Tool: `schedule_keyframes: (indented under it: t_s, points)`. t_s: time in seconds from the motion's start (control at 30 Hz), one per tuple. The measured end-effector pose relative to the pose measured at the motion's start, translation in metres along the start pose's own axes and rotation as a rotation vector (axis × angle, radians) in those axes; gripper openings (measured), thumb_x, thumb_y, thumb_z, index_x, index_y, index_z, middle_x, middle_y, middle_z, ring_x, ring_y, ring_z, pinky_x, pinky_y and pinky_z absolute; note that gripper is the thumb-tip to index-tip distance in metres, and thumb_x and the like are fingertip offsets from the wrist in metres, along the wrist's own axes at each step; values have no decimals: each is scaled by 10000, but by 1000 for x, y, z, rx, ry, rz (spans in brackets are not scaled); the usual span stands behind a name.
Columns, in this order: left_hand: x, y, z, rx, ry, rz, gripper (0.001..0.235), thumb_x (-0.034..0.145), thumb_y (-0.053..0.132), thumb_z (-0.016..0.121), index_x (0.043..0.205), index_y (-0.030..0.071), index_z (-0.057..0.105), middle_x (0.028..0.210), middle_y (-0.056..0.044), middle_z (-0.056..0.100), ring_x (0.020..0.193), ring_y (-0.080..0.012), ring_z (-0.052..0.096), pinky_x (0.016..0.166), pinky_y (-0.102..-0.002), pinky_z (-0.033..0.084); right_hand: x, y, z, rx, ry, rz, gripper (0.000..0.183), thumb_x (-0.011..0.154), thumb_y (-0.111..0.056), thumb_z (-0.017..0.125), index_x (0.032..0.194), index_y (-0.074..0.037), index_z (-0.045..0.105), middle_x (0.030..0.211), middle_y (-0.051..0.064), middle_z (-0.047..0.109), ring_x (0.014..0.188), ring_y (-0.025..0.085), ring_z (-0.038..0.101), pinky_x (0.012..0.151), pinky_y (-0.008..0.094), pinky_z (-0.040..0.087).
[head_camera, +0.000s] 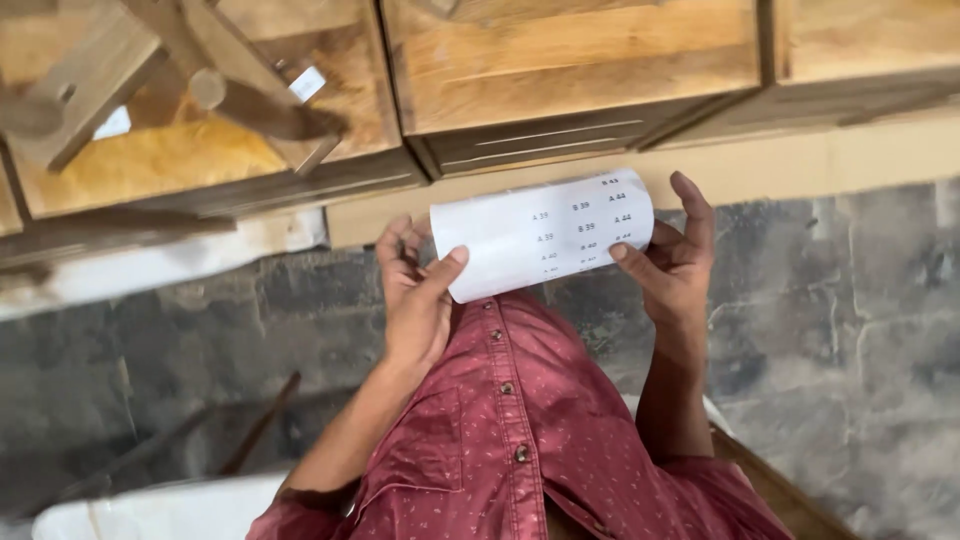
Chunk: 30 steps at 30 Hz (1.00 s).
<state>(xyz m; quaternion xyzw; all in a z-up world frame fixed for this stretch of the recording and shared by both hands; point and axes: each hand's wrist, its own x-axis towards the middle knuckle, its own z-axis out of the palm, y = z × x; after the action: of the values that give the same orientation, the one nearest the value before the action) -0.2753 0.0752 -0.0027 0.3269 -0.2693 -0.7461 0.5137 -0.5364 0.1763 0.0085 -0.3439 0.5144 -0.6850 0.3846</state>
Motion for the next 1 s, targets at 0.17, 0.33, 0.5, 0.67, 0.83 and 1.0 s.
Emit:
schedule_keyframes:
  t_s: [0.17,0.33,0.5,0.67,0.83,1.0]
  points:
    - [12,6,-17,-119,-236,-615,587,889,69,766,1400,-77,516,1332,-220,612,1238,-305,599,1103,-417,493,-24,-2,-6,-57,36,-47,849,925,65,755,1621,-83,292,1242,267,720,1179,288,721,1014,390,597]
    - [21,-5,-32,364,-577,-693,566,873,155,749,1346,-99,570,1279,-209,663,1201,-295,627,1055,-401,497,-53,-3,-4,-170,128,118,780,905,44,762,1584,-48,390,1293,250,705,1202,273,695,1012,404,580]
    - [38,-17,-41,545,-818,-734,443,893,207,659,1178,-133,676,1092,-188,664,1006,-260,600,874,-371,498,-59,-23,20,-962,259,-551,485,952,-90,800,1382,-218,614,1370,141,553,1285,240,543,1105,384,523]
    - [42,-10,-31,566,-849,-753,391,864,170,653,1134,-111,677,1075,-159,681,1003,-239,609,889,-349,495,-57,-45,49,-1210,87,-523,365,892,-166,832,1241,-209,737,1279,65,646,1207,266,555,1061,428,405]
    - [41,9,-4,385,-746,-809,463,843,152,629,1230,-101,632,1169,-157,700,1079,-220,652,974,-316,508,-64,-52,62,-1164,21,-377,350,859,-215,839,1195,-173,752,1225,46,674,1171,272,568,1036,444,393]
    - [37,14,8,244,-556,-898,436,906,142,615,1242,-134,612,1157,-173,684,1024,-227,666,929,-344,528,-63,-46,66,-1138,17,-388,304,856,-178,847,1151,-159,774,1179,49,695,1122,291,571,1010,435,395]
